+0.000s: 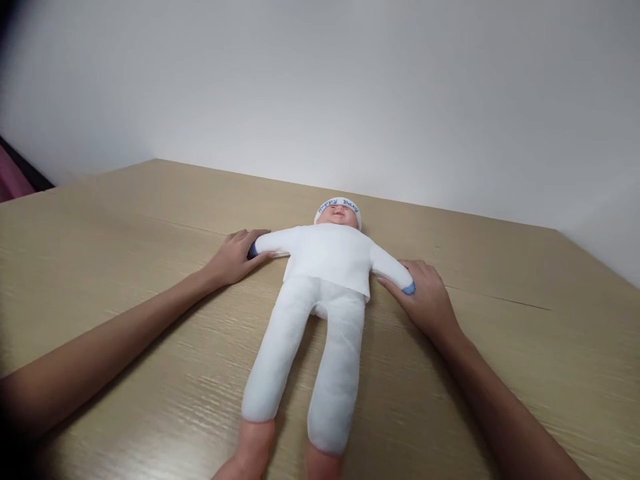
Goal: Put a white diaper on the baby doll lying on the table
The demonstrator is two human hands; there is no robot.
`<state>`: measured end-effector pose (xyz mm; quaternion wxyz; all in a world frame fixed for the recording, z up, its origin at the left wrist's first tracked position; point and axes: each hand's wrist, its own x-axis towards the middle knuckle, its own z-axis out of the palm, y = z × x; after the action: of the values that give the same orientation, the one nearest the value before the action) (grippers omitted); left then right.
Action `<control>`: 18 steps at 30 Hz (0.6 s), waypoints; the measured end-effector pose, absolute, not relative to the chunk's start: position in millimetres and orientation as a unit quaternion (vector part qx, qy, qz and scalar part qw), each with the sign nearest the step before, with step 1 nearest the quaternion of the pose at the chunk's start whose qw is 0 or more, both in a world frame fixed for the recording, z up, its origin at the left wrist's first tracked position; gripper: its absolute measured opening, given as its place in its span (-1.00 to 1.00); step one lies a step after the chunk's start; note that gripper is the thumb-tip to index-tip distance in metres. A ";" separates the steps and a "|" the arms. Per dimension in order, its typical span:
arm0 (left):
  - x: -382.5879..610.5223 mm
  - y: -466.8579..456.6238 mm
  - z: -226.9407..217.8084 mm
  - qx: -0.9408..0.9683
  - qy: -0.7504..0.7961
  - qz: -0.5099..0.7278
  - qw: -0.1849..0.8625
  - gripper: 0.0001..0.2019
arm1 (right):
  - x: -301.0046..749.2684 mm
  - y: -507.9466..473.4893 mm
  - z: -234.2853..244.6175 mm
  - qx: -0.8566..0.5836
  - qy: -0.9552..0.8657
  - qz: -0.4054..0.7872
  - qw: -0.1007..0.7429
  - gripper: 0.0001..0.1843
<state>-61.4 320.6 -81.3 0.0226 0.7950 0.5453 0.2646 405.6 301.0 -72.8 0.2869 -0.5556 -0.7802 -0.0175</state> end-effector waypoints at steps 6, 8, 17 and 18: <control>-58.8 320.0 -79.0 0.789 0.554 0.262 0.029 -0.21 | 401.8 298.2 -68.9 -0.557 -0.779 0.010 0.288 -0.40; -57.6 315.5 -78.3 0.785 0.557 0.269 0.035 -0.22 | 401.0 295.3 -69.9 -0.549 -0.783 -0.006 0.291 -0.41; -11.0 250.4 -49.3 0.693 0.553 0.462 0.020 -0.41 | 378.1 244.4 -68.5 -0.478 -0.751 -0.134 0.435 -0.45; -0.3 229.2 -38.6 0.691 0.529 0.492 0.025 -0.45 | 368.1 229.2 -62.2 -0.475 -0.743 -0.135 0.452 -0.48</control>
<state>-0.3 229.2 -38.6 0.0248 0.6911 0.5286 0.4923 368.1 229.2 -62.2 0.4519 -0.4751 -0.7429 -0.1345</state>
